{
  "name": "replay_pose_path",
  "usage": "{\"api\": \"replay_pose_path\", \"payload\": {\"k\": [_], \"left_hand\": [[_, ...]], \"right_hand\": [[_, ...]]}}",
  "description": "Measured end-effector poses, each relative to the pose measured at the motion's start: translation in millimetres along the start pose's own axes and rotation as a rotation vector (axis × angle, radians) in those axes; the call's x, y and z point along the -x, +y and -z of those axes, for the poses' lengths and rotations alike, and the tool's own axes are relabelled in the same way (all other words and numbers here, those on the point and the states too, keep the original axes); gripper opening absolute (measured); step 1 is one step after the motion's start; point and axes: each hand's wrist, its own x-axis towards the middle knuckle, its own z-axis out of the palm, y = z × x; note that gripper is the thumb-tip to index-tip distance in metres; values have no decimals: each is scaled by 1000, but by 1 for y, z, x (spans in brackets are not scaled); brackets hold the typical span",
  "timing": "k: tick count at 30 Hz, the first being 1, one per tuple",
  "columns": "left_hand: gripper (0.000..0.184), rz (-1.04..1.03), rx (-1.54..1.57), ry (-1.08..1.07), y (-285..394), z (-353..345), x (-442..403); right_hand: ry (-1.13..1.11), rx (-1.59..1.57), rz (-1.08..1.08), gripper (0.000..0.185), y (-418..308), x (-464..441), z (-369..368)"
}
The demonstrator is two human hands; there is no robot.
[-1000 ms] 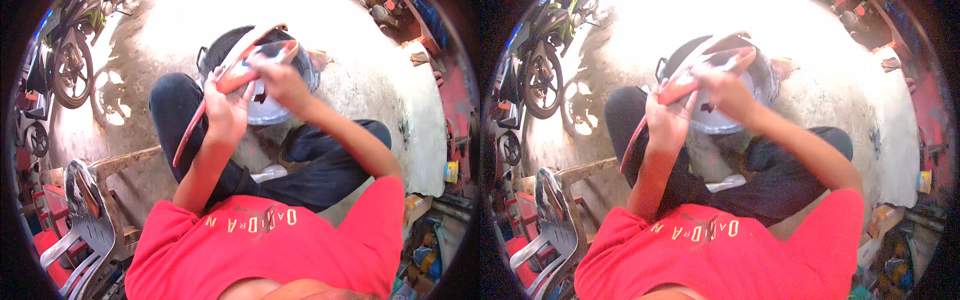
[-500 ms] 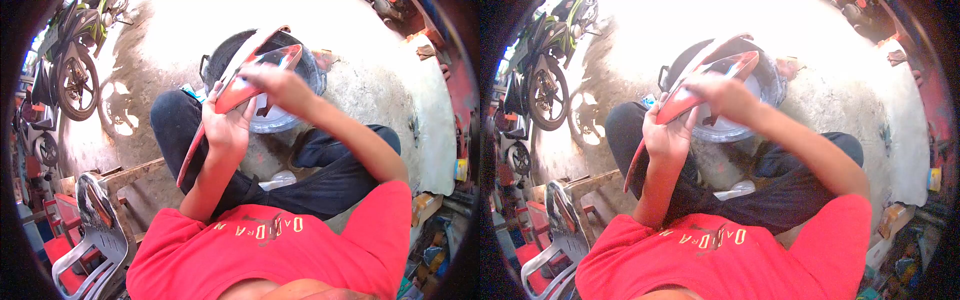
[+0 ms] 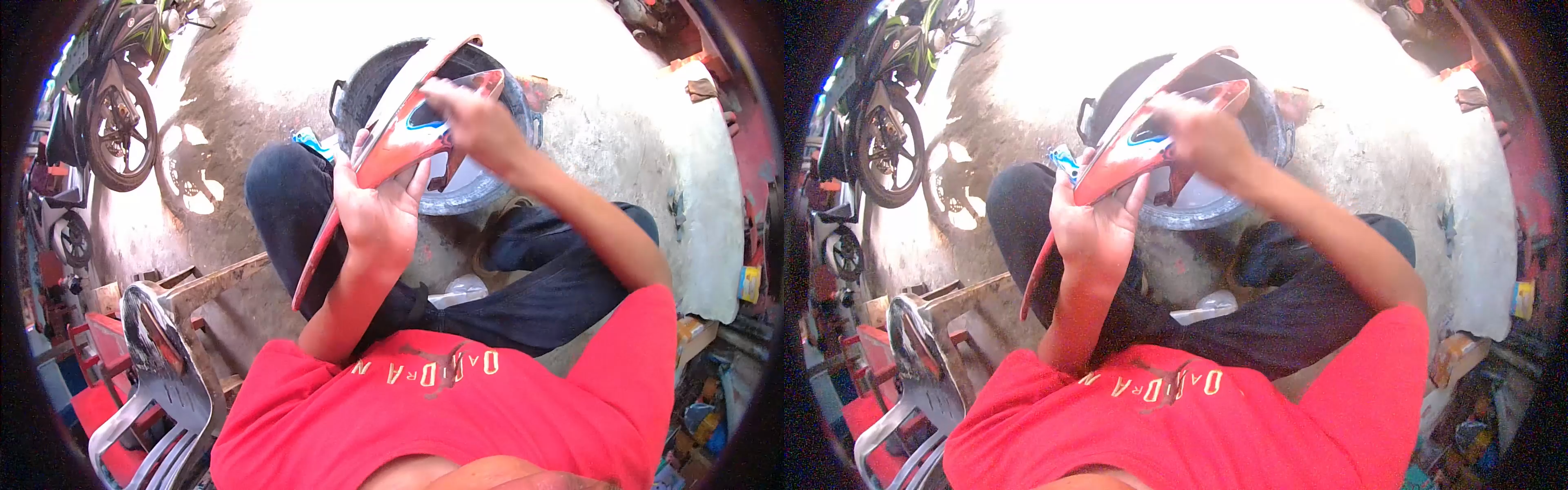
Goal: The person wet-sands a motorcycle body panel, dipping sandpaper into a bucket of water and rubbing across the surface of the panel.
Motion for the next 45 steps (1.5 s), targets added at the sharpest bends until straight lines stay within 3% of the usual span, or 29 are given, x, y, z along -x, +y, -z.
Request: {"api": "replay_pose_path", "payload": {"k": [4, 5, 6, 8, 9, 11, 14, 15, 18, 20, 24, 26, 27, 29, 34, 38, 40, 42, 45], "left_hand": [[40, 8, 109, -188, 1, 31, -21], [39, 99, 280, -288, 3, 42, -20], [38, 74, 206, -193, 4, 34, -15], [38, 15, 68, -9, 4, 7, -4], [37, 24, 88, -21, 4, 8, -4], [37, 36, 48, -32, 3, 9, -4], [38, 37, 30, -18, 4, 9, -5], [38, 35, 35, -5, 4, 9, -5], [40, 32, 104, -71, 5, 17, -10], [41, 27, 127, -145, 4, 29, -16], [37, 39, 112, -109, 4, 17, -8], [38, 44, 86, -62, 6, 11, -6], [38, 48, 74, -40, 7, 9, -5], [40, 36, 55, -27, 5, 7, -3], [41, 29, 23, -29, 3, 6, 0], [40, 50, 52, -103, 18, 11, -8], [40, 57, 71, -102, 19, 13, -8], [41, 44, 57, -61, 17, 8, -5], [39, 49, 47, -93, 14, 14, -8]], "right_hand": [[88, -101, 346, 42, -64, 25, -13], [74, -127, 328, 44, -51, 21, -13], [77, -53, 311, 42, -25, 15, -14], [88, 2, 77, 31, 26, -1, 1], [26, 22, -219, 32, 46, -4, 9], [119, 38, -371, 34, 127, -1, -7], [95, 88, -331, 33, 68, 6, -11], [148, -76, -216, 31, 42, 7, -16], [62, -73, 182, 41, -34, 19, -17], [70, -84, 275, 39, -70, 26, -11], [46, -106, 232, 42, -31, 20, -12], [64, -201, 112, 33, 15, 6, -9], [180, -107, 162, 29, 44, 0, -13], [140, -50, -178, 35, 95, 3, -13], [76, 202, -692, 39, 173, 21, -5], [227, 151, -561, 38, 150, 18, 3], [217, 99, -531, 36, 96, 4, 8], [276, -12, -151, 34, 36, 2, 9], [206, -30, 168, 40, -25, 17, -15]]}}
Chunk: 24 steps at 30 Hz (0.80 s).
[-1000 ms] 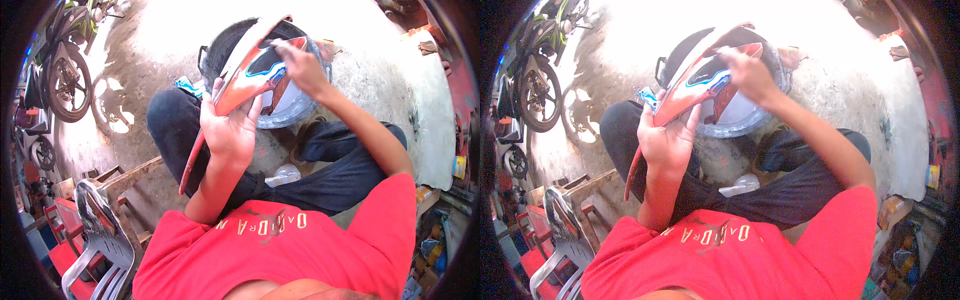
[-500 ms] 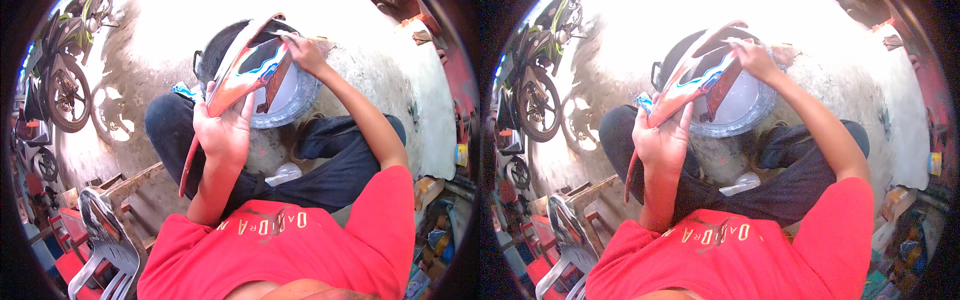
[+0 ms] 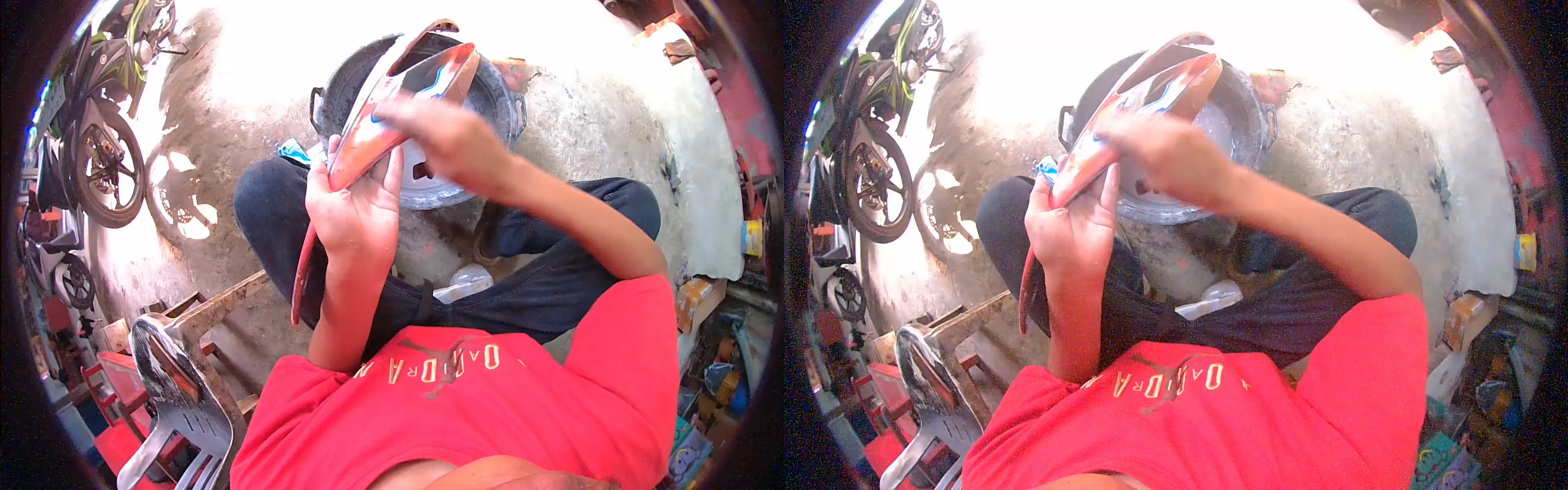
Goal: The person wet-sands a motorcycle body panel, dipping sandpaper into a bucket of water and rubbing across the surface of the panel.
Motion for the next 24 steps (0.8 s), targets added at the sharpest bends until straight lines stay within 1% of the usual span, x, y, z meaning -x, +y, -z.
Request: {"api": "replay_pose_path", "payload": {"k": [1, 2, 3, 5, 6, 7, 9, 12, 13, 15, 16, 18, 19, 20, 21, 22, 23, 24], "left_hand": [[40, 34, 68, -75, 1, 7, -3], [41, 68, 135, -149, 4, 17, -7], [42, 102, 201, -223, 5, 22, -9], [43, 15, 64, -49, 2, 7, -2], [43, -30, -4, 35, 0, -1, 1], [43, -34, -21, 60, -3, -5, 3], [43, -42, -58, 110, -6, -8, 4], [35, 26, 17, -49, -7, 6, -6], [35, 15, 6, -25, -8, 7, -7], [35, -6, -18, 24, -12, 4, -6], [34, -11, -56, 14, -16, 2, -4], [37, -20, -92, 59, -25, -4, 1], [39, -28, -96, 74, -27, -7, 0], [39, -71, -103, 45, -29, -3, -5], [40, -110, -113, 24, -31, 7, -11], [40, -149, -131, -1, -31, 12, -14], [42, -119, -105, -3, -31, 11, -14], [43, -88, -79, -2, -32, 6, -9]], "right_hand": [[-32, 0, 55, 42, -17, 3, -4], [-17, -35, 95, 41, -21, 4, -6], [-29, -36, 60, 38, -15, 2, -4], [-63, -36, -6, 34, 18, -9, 6], [-151, 59, -207, 31, 37, -9, 10], [-64, 69, -188, 32, 56, -15, 11], [-183, 119, -316, 35, 59, -10, 12], [-117, -144, 66, 40, -15, -5, 6], [-121, -129, 128, 45, -23, -4, 7], [-202, 4, 17, 50, 15, -5, 6], [-331, 70, -94, 49, 30, -13, 18], [-315, 141, -95, 51, 46, -14, 18], [-398, 143, -106, 51, 29, -17, 22], [-139, 16, 42, 50, 13, -7, 3], [-166, -72, 117, 47, -15, -5, 5], [-124, -80, 186, 47, -25, -1, 4], [-82, -87, 257, 47, -29, 1, 3], [-83, -47, 262, 36, -16, -3, 8]]}}
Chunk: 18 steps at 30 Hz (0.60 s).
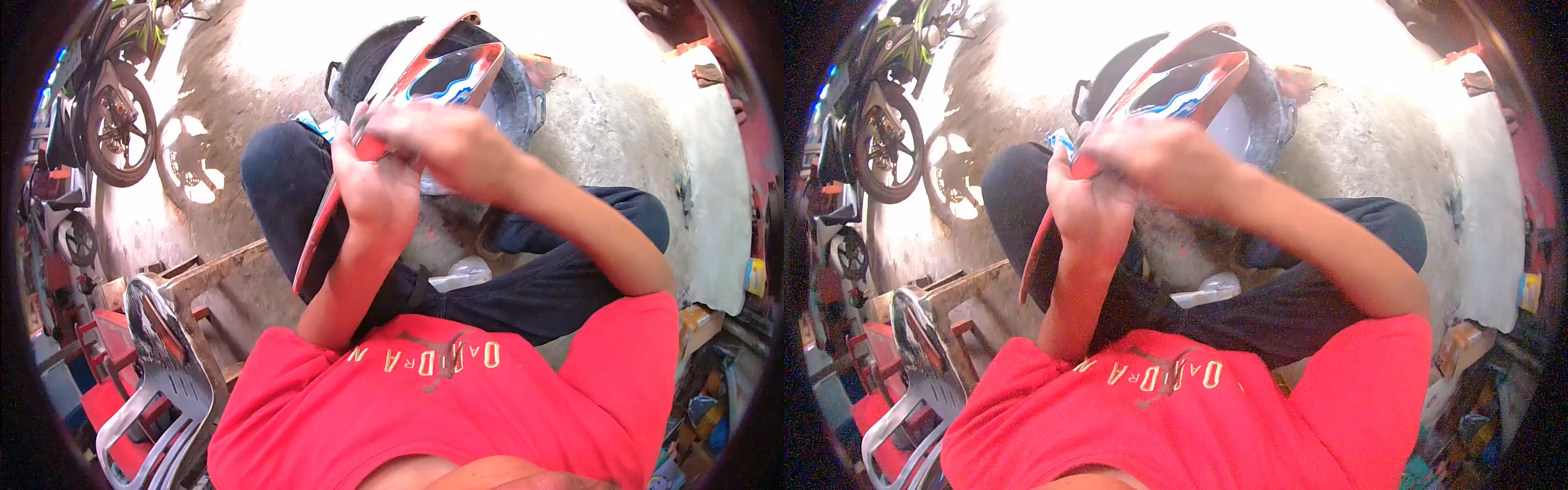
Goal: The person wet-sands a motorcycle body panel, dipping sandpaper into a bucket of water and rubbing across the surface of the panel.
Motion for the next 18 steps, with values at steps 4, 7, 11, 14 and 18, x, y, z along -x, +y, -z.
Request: {"api": "replay_pose_path", "payload": {"k": [4, 7, 11, 14, 18], "left_hand": [[49, 25, -56, 120, -2, -22, 14], [50, -33, -67, 31, -7, -8, 4], [52, 25, 28, 73, -7, -27, 7], [54, 24, -12, 1, -15, -24, 6], [54, -60, -26, -58, -24, -11, -9]], "right_hand": [[-80, 116, -272, 44, 40, 14, 1], [33, -4, -112, 44, -12, 5, -5], [-61, 67, -244, 39, 21, 9, 9], [-121, 84, -504, 37, 43, 16, 20], [37, -100, -124, 37, -10, 12, 6]]}}
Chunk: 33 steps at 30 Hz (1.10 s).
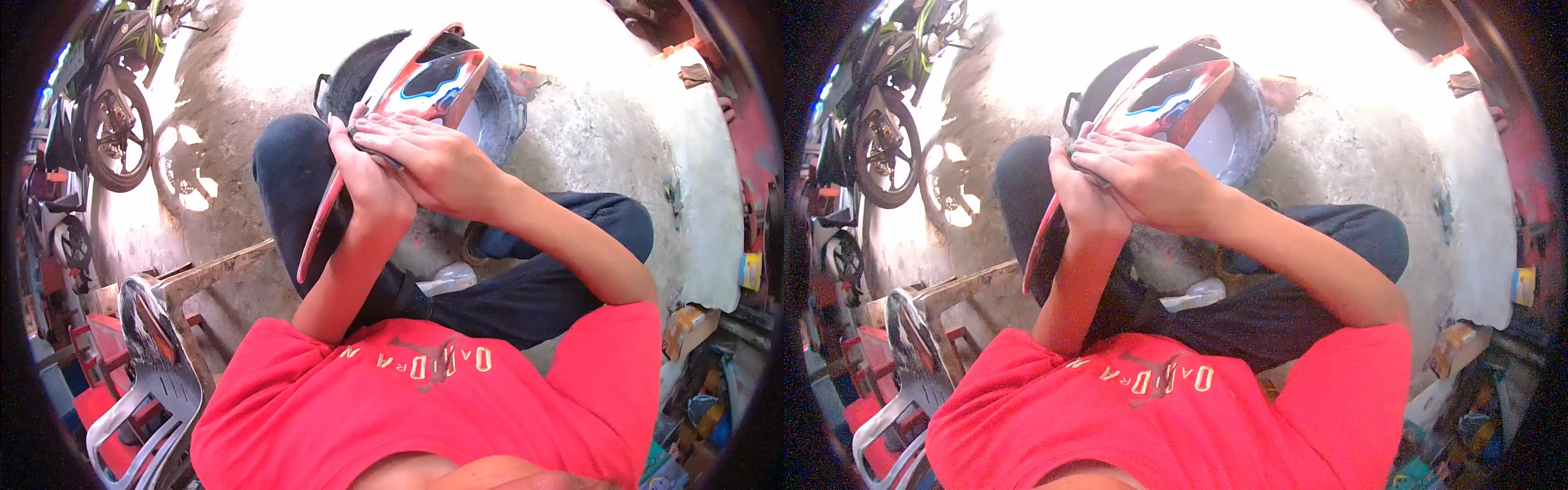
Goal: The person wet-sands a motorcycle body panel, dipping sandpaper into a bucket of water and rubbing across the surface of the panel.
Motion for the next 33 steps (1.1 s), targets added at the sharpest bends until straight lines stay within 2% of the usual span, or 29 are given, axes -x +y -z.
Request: {"api": "replay_pose_path", "payload": {"k": [1, 2, 4, 5, 7, 8, 9, 11, 12, 14, 16, 17, 20, 22, 23, 25, 27, 30, 31, 32, 33], "left_hand": [[55, -28, -25, 8, 0, -2, -1], [56, 53, 14, -57, 1, -5, 3], [54, 74, -16, 69, 2, -22, 14], [54, 75, -66, 106, 1, -25, 16], [53, 41, -41, 15, -3, -17, 12], [53, 21, -26, -23, -5, -11, 10], [54, 4, -31, 12, -6, -8, 9], [57, -34, -43, 69, -5, -3, 6], [58, 52, 31, -43, -4, 3, 5], [57, 52, 18, 57, 1, -15, 13], [57, 55, 10, 95, 1, -16, 15], [57, 52, 34, 73, 2, -15, 14], [58, -11, 23, 44, 3, -3, 7], [59, 13, 58, -47, 6, -2, 5], [58, 46, 88, -8, 7, -9, 10], [57, 62, 16, 164, 8, -22, 16], [56, 58, 44, 130, 6, -19, 17], [56, -3, 94, 3, -2, 0, 5], [56, -30, 104, -58, -1, 4, 1], [55, 48, 85, -166, 0, 9, 3], [55, 48, 73, 26, 4, -11, 11]], "right_hand": [[11, 8, 72, 37, 2, 0, 2], [-23, 39, -29, 37, 13, 2, 7], [-53, 88, -306, 38, 54, 4, 17], [-110, 227, -401, 38, 62, 4, 23], [-84, 173, -302, 38, 39, 4, 14], [-20, 119, -103, 39, 26, 6, 4], [-24, 38, -28, 40, 1, 5, 4], [-31, -28, 77, 41, -3, 2, 9], [-57, 9, -4, 41, 10, 2, 12], [-96, 78, -257, 40, 58, 3, 17], [-101, 212, -291, 38, 58, 1, 19], [-70, 183, -248, 37, 50, 5, 12], [8, 39, 53, 35, -11, -2, 4], [-43, 81, 47, 34, 12, -3, 8], [-65, 105, 40, 33, 29, -2, 12], [-125, 203, -181, 34, 55, -2, 19], [-166, 212, -275, 34, 52, -6, 21], [3, 14, 130, 34, 2, -14, 4], [-36, 67, 101, 34, 9, -15, 6], [-75, 120, 67, 34, 24, -13, 10], [-111, 176, 31, 34, 42, -11, 14]]}}
